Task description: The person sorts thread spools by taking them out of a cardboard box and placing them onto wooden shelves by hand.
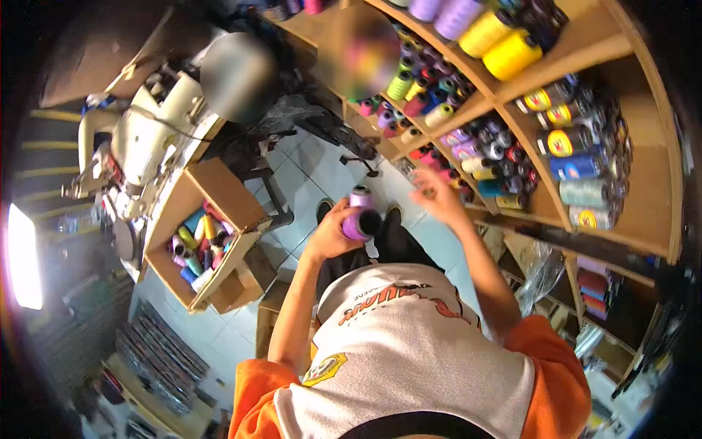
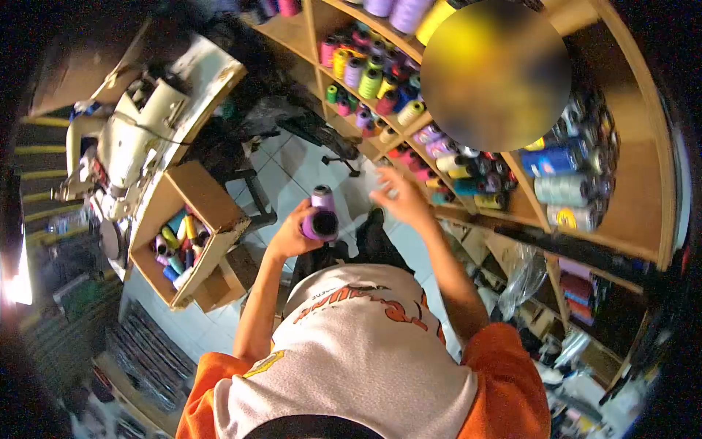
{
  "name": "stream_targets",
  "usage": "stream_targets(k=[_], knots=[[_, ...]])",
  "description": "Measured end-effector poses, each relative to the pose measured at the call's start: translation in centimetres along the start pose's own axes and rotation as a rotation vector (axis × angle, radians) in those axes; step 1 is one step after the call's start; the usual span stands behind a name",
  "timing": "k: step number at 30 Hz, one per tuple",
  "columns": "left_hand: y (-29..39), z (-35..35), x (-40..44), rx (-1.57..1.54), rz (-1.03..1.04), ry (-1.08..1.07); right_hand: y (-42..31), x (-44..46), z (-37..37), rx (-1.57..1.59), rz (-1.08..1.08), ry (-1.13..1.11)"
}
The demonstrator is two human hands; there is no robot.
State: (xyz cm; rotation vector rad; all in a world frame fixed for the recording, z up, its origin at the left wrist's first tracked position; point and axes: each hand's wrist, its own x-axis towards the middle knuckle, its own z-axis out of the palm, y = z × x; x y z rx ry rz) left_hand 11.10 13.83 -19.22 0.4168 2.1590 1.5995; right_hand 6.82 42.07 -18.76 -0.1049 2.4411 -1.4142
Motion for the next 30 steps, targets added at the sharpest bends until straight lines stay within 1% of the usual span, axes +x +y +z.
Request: stream_targets(k=[1, 3, 4, 5, 6, 7, 9, 11, 13, 15, 16, 17, 19, 20, 21, 23, 24, 25, 27, 29, 30], knots=[[0.5, -0.2, -0.3, 0.041, 0.103, 0.018, -2.5, 0.3, 1.2, 0.154, 0.054, -0.174], [1.3, -0.9, -1.0, 0.037, 0.123, -0.048, -4.7, 1.1, 4.0, 0.279, -0.059, -0.362], [1.7, -1.2, -1.3, 0.072, 0.137, -0.070, -6.8, 1.8, 4.1, 0.145, -0.142, -0.462], [2.2, -1.9, -2.0, 0.094, 0.074, -0.133, -8.9, 2.3, 4.1, 0.007, -0.219, -0.549], [2.3, -2.6, -2.5, 0.091, 0.055, -0.143, -8.9, 3.2, 4.8, -0.015, -0.184, -0.596], [2.3, -3.3, -3.0, 0.091, 0.043, -0.159, -9.5, 4.0, 5.2, -0.052, -0.225, -0.622], [1.3, -5.2, -3.8, 0.109, 0.193, -0.133, -11.6, 5.5, 6.3, -0.122, -0.220, -0.732], [1.6, -8.0, -4.3, 0.129, 0.166, -0.165, -14.7, 6.7, 7.5, -0.193, -0.296, -0.716], [0.9, -10.5, -4.2, 0.033, 0.179, -0.148, -16.4, 8.0, 8.3, -0.182, -0.292, -0.663], [0.9, -13.4, -3.8, -0.028, 0.282, -0.061, -17.4, 9.7, 8.2, -0.203, -0.423, -0.515], [1.1, -14.8, -3.5, -0.087, 0.263, -0.010, -18.2, 10.3, 7.8, -0.174, -0.381, -0.456], [1.4, -16.0, -3.0, -0.100, 0.289, 0.070, -19.2, 10.8, 7.0, -0.207, -0.337, -0.405], [2.0, -18.3, -2.2, -0.251, 0.102, 0.123, -20.1, 11.9, 5.8, -0.068, -0.275, -0.265], [1.3, -18.9, -1.2, -0.270, 0.137, 0.184, -19.6, 12.9, 5.6, -0.060, -0.348, -0.131], [1.3, -19.5, -0.3, -0.334, 0.087, 0.209, -20.0, 13.7, 5.2, 0.046, -0.230, -0.106], [-0.4, -20.4, 2.0, -0.489, -0.066, 0.254, -18.9, 16.7, 5.1, -0.050, -0.205, 0.091], [0.6, -20.8, 3.2, -0.359, -0.067, 0.409, -18.0, 18.9, 5.6, -0.010, -0.216, 0.166], [0.9, -21.5, 4.1, -0.325, -0.089, 0.442, -19.4, 20.5, 6.0, -0.064, -0.239, 0.239], [0.6, -22.5, 5.7, -0.437, -0.095, 0.486, -16.5, 27.3, 6.2, -0.380, -0.466, 0.373], [-0.6, -22.8, 6.7, -0.486, -0.124, 0.503, -16.8, 33.3, 7.0, -0.411, -0.420, 0.374], [-1.1, -23.6, 7.4, -0.498, -0.128, 0.518, -17.2, 36.3, 7.4, -0.409, -0.337, 0.371]])
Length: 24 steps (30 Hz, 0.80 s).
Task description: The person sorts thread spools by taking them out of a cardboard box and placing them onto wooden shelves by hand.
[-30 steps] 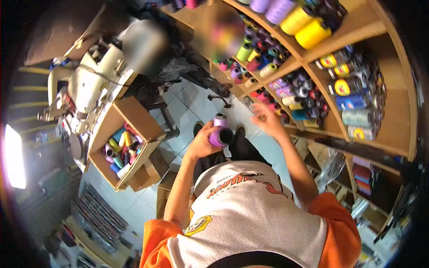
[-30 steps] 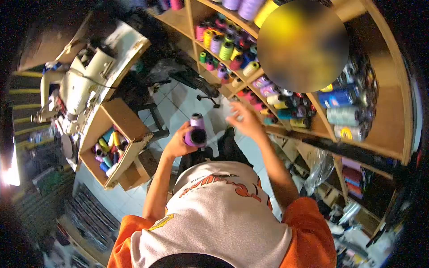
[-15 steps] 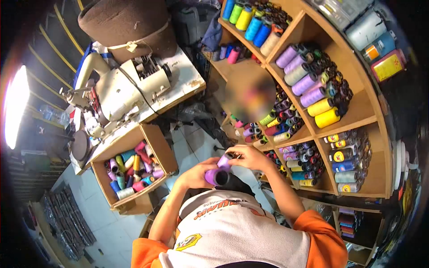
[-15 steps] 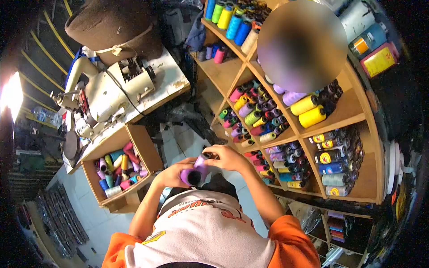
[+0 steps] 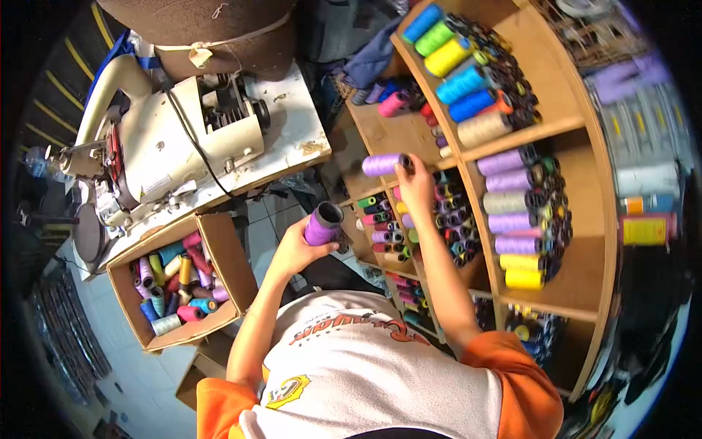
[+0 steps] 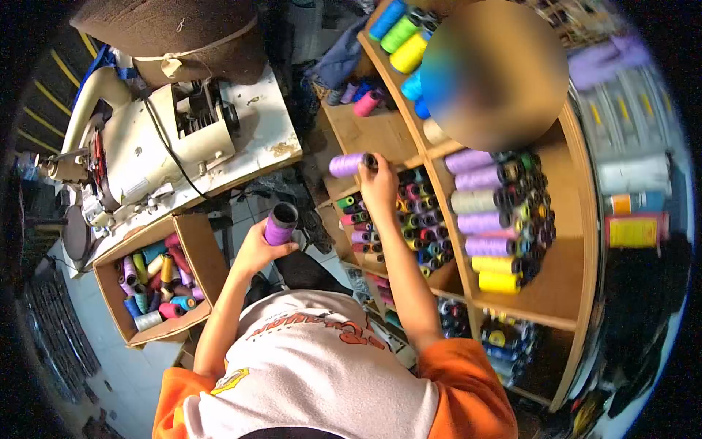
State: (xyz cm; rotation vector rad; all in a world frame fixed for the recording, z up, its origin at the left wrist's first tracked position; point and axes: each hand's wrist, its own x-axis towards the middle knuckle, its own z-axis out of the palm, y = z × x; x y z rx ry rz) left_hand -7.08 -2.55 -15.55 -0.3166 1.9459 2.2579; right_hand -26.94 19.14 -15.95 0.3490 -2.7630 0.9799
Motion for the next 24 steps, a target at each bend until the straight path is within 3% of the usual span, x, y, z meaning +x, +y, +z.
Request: stream_targets(k=[5, 10, 18, 20, 23, 24], knots=[[-0.5, -1.7, 1.0, 0.033, -0.150, 0.210, 2.5, 13.2, 6.9, -0.074, -0.083, 0.030], [-2.4, -3.2, 0.2, 0.052, -0.296, 0.423, 5.7, 20.9, 12.7, -0.303, 0.015, -0.027], [-3.4, -3.1, 0.6, 0.034, -0.317, 0.525, 7.6, 24.2, 15.9, -0.495, 0.030, 0.026], [-2.8, -3.0, 0.8, 0.087, -0.322, 0.521, 7.4, 23.8, 16.2, -0.531, 0.136, 0.008], [-2.6, -3.1, 1.4, 0.112, -0.278, 0.524, 6.4, 23.7, 15.2, -0.489, 0.131, -0.041], [-2.5, -3.2, 1.6, 0.116, -0.260, 0.521, 6.8, 23.6, 15.1, -0.472, 0.062, 0.032]])
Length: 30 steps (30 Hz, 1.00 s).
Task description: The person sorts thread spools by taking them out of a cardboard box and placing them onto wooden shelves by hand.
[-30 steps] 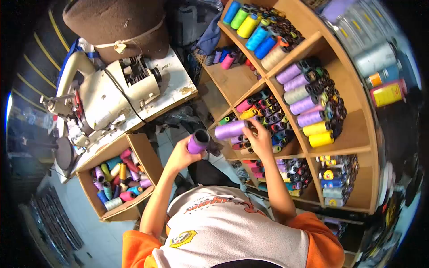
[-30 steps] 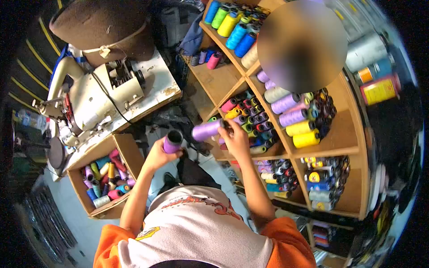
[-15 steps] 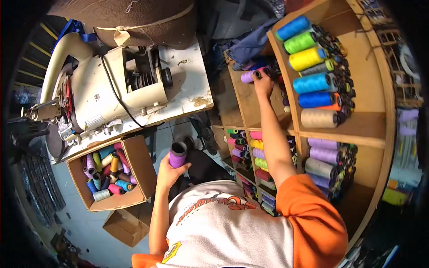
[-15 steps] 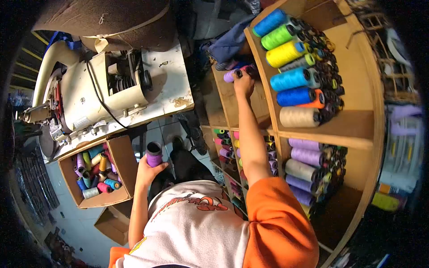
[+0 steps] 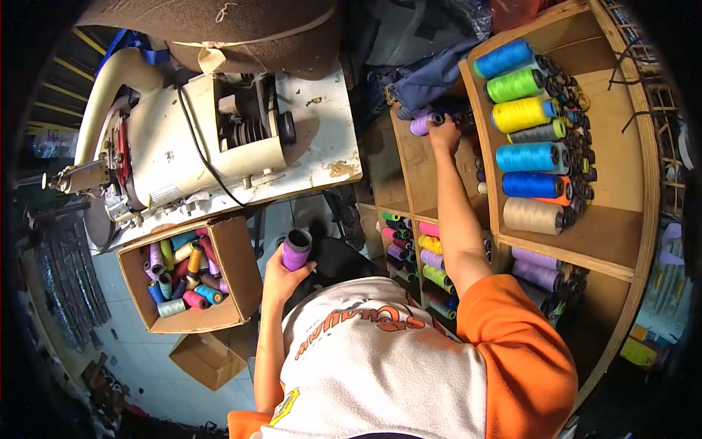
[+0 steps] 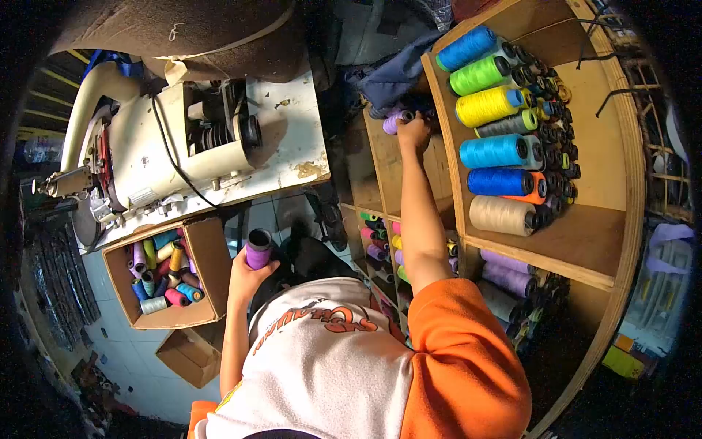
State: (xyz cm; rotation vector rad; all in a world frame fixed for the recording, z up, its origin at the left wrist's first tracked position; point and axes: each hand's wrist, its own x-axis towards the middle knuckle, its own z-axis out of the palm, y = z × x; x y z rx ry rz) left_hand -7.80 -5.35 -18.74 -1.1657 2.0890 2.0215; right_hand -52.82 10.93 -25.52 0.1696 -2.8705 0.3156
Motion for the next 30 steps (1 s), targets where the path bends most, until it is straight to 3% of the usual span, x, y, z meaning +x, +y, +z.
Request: stream_targets(k=[2, 5, 7, 8, 9, 10, 11, 13, 14, 17, 18, 20, 21, 22, 23, 24, 27, 30], knots=[[1.8, -0.2, 0.1, -0.005, 0.029, -0.030, 0.8, -0.2, 0.7, 0.047, -0.095, 0.176], [1.8, 0.0, 1.3, -0.429, -0.095, -0.196, 0.3, -3.5, -1.3, 0.702, -0.289, -0.273], [1.8, 0.9, 2.3, -0.531, -0.039, -0.230, -4.1, -9.7, -9.1, 0.776, -0.103, -0.998], [1.8, 2.1, 2.8, -0.654, 0.015, -0.223, -5.6, -12.9, -12.2, 0.792, -0.203, -1.208], [2.1, 3.0, 3.3, -0.779, 0.069, -0.217, -5.0, -16.1, -11.8, 0.833, -0.446, -1.321], [3.4, 3.3, 3.4, -0.906, 0.076, -0.393, -6.0, -19.2, -14.1, 1.030, -0.246, -1.461], [2.0, 4.5, 4.4, -0.900, 0.099, -0.374, -7.0, -21.7, -16.1, 1.225, -0.035, -1.587], [4.5, 4.7, 3.6, -1.001, -0.080, -0.411, -7.0, -24.6, -15.8, 1.332, 0.135, -1.476], [3.1, 5.6, 4.9, -1.039, -0.073, -0.455, -7.0, -25.0, -16.1, 1.387, 0.261, -1.299], [3.9, 6.0, 5.3, -0.919, 0.028, -0.549, -6.2, -23.3, -17.5, 1.464, 0.295, -1.118], [4.5, 6.6, 4.9, -0.932, 0.034, -0.472, -6.5, -22.3, -18.3, 1.374, 0.197, -1.051], [4.8, 5.7, 4.5, -0.752, -0.090, -0.555, -6.2, -19.6, -18.2, 1.227, 0.104, -0.900], [4.7, 5.2, 4.2, -0.687, -0.161, -0.537, -5.1, -15.8, -16.8, 0.920, -0.042, -0.679], [4.1, 4.6, 4.0, -0.654, -0.163, -0.543, -4.8, -14.0, -15.6, 0.830, -0.094, -0.541], [3.2, 4.0, 3.6, -0.674, -0.151, -0.528, -2.6, -11.3, -11.2, 0.545, -0.496, -0.093], [2.4, 3.1, 3.1, -0.664, -0.178, -0.497, -2.1, -9.5, -9.6, 0.528, -0.347, -0.147], [0.6, 0.2, 1.6, -0.635, -0.202, -0.363, -3.3, -5.9, -6.9, 0.238, -0.163, -0.155], [-0.3, -2.5, 0.1, -0.680, -0.186, -0.230, -3.4, -3.7, -4.0, 0.170, -0.278, -0.137]])
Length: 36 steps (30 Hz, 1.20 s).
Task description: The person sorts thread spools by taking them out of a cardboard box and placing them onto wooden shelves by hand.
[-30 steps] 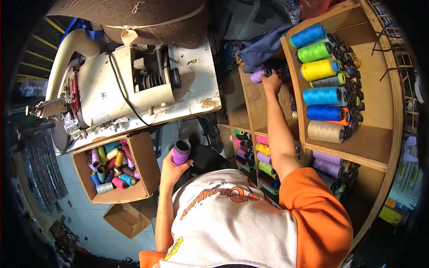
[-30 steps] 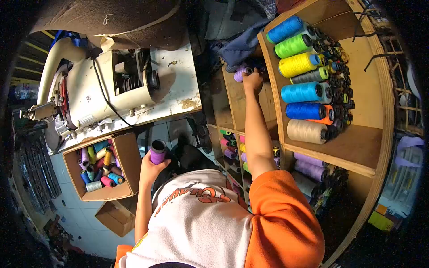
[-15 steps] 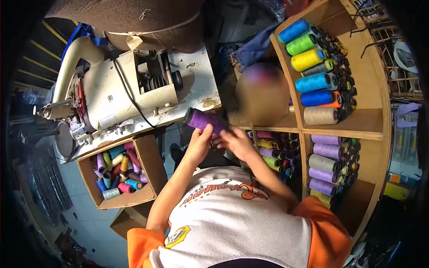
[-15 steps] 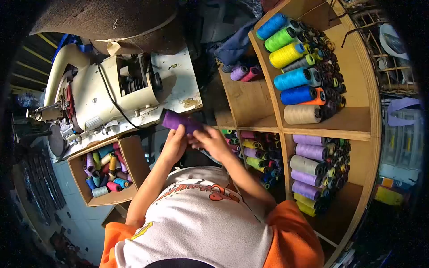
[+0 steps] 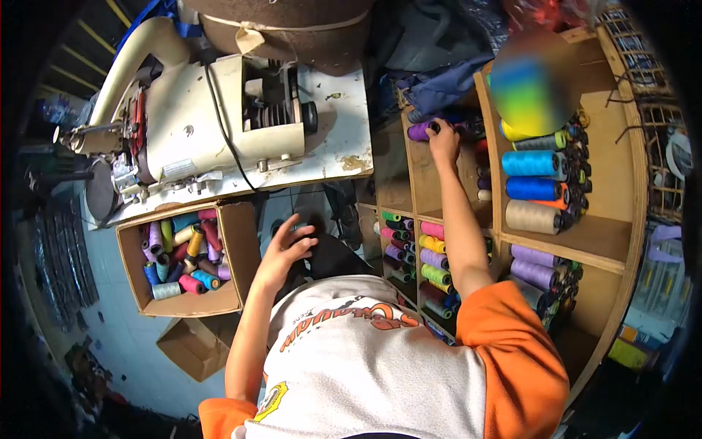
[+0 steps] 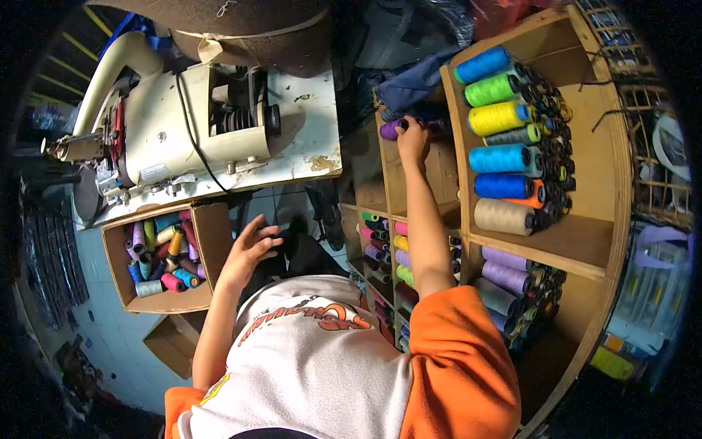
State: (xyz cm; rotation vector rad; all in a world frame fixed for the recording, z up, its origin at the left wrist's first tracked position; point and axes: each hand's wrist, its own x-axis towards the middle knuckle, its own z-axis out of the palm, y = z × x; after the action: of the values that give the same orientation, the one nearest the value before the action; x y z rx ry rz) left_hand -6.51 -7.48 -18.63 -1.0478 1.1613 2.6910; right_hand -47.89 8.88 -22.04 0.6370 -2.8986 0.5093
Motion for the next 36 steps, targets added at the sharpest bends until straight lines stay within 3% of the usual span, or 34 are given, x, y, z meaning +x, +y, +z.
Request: stream_targets(k=[9, 13, 17, 21, 24, 25, 26, 28, 29, 31, 34, 36], knots=[[-1.6, -4.1, -4.2, -0.210, 0.233, 0.344, 1.0, 1.6, 3.6, -0.064, -0.044, 0.079], [-2.6, -7.3, -6.9, -0.361, 0.478, 0.516, 1.7, 1.6, 3.6, -0.149, 0.097, 0.050], [-1.7, -12.9, -10.1, -0.299, 0.725, 0.862, 3.3, 2.9, 4.7, -0.260, 0.064, -0.033], [-2.1, -19.4, -11.8, 0.034, 0.509, 1.155, 3.6, 2.2, 4.6, -0.196, -0.053, 0.145], [-3.3, -23.8, -10.1, 0.666, 0.297, 1.144, 1.9, -0.3, 3.3, -0.029, -0.195, 0.285], [-5.9, -27.8, -8.0, 0.887, 0.392, 1.146, 0.7, -1.7, 2.4, -0.014, -0.178, 0.241], [-5.0, -27.8, -6.8, 1.005, 0.318, 1.118, -0.7, -3.5, 1.4, -0.003, -0.161, 0.198], [-5.1, -29.2, -4.0, 1.310, 0.382, 1.067, -1.0, -6.4, 0.8, 0.014, -0.176, 0.129], [-4.6, -29.2, -2.7, 1.413, 0.222, 1.049, -0.4, -8.1, 1.2, 0.022, -0.203, 0.103], [-4.0, -29.9, -0.2, 1.454, 0.033, 1.027, -1.6, -12.6, 0.0, 0.048, -0.264, -0.025], [-6.8, -33.9, 3.5, 1.640, -0.137, 0.949, -5.0, -18.6, -2.2, 0.051, -0.160, -0.191], [-6.6, -33.3, 3.7, 1.695, -0.032, 0.961, -6.6, -21.6, -2.3, 0.103, -0.129, -0.293]])
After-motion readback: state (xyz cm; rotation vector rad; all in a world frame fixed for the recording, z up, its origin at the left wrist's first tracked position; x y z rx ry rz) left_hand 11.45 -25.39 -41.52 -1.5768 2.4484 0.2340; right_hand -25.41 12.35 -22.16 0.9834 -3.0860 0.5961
